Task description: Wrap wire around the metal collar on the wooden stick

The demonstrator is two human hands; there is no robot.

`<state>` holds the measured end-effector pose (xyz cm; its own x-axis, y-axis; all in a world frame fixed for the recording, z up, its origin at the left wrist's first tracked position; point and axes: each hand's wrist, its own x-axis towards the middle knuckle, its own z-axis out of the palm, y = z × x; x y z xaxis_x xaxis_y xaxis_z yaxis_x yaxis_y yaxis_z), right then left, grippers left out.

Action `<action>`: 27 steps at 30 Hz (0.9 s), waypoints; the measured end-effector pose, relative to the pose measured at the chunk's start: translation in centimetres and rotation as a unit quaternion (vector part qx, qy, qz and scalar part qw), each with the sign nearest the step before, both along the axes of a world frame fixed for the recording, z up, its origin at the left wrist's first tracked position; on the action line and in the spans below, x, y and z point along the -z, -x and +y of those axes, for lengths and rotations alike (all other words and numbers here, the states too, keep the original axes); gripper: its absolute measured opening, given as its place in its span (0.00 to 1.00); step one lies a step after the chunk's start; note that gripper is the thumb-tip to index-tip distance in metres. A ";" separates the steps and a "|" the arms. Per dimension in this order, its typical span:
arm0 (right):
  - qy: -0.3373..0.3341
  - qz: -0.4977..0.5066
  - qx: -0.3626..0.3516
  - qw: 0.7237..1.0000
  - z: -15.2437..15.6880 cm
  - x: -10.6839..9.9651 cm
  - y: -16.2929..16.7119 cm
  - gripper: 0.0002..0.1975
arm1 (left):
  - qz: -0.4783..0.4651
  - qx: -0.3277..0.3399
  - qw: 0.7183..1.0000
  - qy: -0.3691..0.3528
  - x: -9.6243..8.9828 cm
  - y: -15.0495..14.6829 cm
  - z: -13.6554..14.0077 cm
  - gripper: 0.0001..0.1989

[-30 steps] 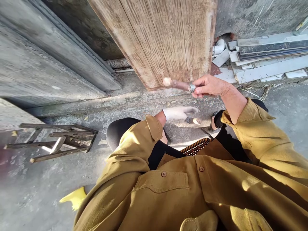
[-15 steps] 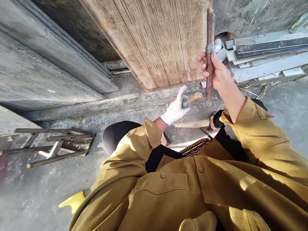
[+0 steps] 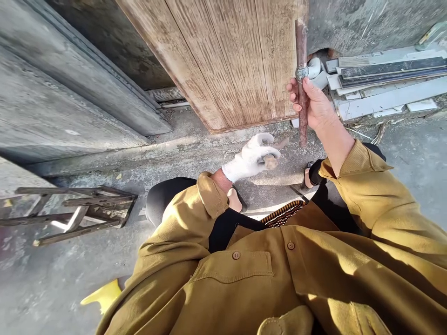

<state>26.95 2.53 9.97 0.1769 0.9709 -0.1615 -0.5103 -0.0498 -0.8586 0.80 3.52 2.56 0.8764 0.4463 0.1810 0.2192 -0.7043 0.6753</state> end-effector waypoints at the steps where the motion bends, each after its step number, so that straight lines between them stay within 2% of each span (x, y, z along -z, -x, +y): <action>1: 0.009 -0.014 0.013 1.000 0.3 0.2 -0.1 0.15 | -0.003 -0.001 1.000 0.009 -0.3 0.3 0.0 0.10; 4: 0.051 -0.044 0.044 0.997 1.1 1.0 -0.4 0.15 | -0.020 0.011 0.998 0.058 -0.9 1.1 0.0 0.09; 7: 0.096 -0.046 0.046 0.993 1.7 1.9 -0.6 0.16 | -0.040 0.020 0.993 0.108 -1.1 1.7 -0.2 0.08; 10: 0.115 -0.038 0.063 0.991 1.8 2.0 -1.1 0.17 | -0.097 -0.043 0.984 0.145 -0.5 2.0 -0.1 0.15; 12: 0.097 -0.025 0.076 0.992 1.5 1.4 -1.7 0.18 | -0.130 -0.102 0.969 0.184 0.6 2.0 0.5 0.22; 13: 0.075 -0.015 0.077 0.994 1.2 0.9 -2.0 0.17 | -0.162 -0.146 0.949 0.226 1.3 1.9 1.0 0.24; 16: -0.009 0.019 0.033 0.999 0.2 -0.2 -2.8 0.18 | -0.226 -0.299 0.848 0.375 3.7 1.6 2.5 0.23; 17: -0.038 0.021 0.005 0.999 -0.1 -0.4 -2.8 0.17 | -0.224 -0.351 0.810 0.413 4.4 1.5 2.9 0.21; 19: -0.085 -0.004 -0.077 0.993 -0.6 -0.2 -2.1 0.08 | -0.207 -0.413 0.733 0.500 5.2 1.2 3.6 0.19; 20: -0.100 -0.032 -0.120 0.987 -0.8 0.1 -1.5 0.05 | -0.206 -0.429 0.709 0.520 5.2 1.0 3.7 0.18; 21: -0.105 -0.068 -0.167 0.978 -0.9 0.5 -0.7 0.09 | -0.218 -0.430 0.705 0.521 5.1 0.8 3.7 0.16; 22: -0.098 -0.103 -0.196 0.970 -1.0 0.9 0.3 0.13 | -0.238 -0.414 0.722 0.501 4.8 0.4 3.5 0.14; 23: -0.078 -0.142 -0.227 0.960 -1.0 1.3 1.3 0.17 | -0.262 -0.385 0.751 0.467 4.3 0.0 3.2 0.14; 25: -0.037 -0.200 -0.276 0.940 -0.8 1.9 3.0 0.20 | -0.282 -0.265 0.829 0.405 3.4 -0.9 2.5 0.19; 26: -0.026 -0.216 -0.293 0.931 -0.8 2.0 3.6 0.20 | -0.262 -0.207 0.851 0.405 3.1 -1.4 2.0 0.21; 27: -0.025 -0.222 -0.301 0.927 -0.6 2.0 3.9 0.21 | -0.235 -0.165 0.862 0.418 2.8 -1.9 1.6 0.20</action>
<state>23.02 1.88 8.00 -0.3610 0.9197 -0.1545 0.0012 -0.1653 -0.9862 2.68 5.15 -0.23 0.5934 0.8045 -0.0242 -0.1217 0.1194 0.9854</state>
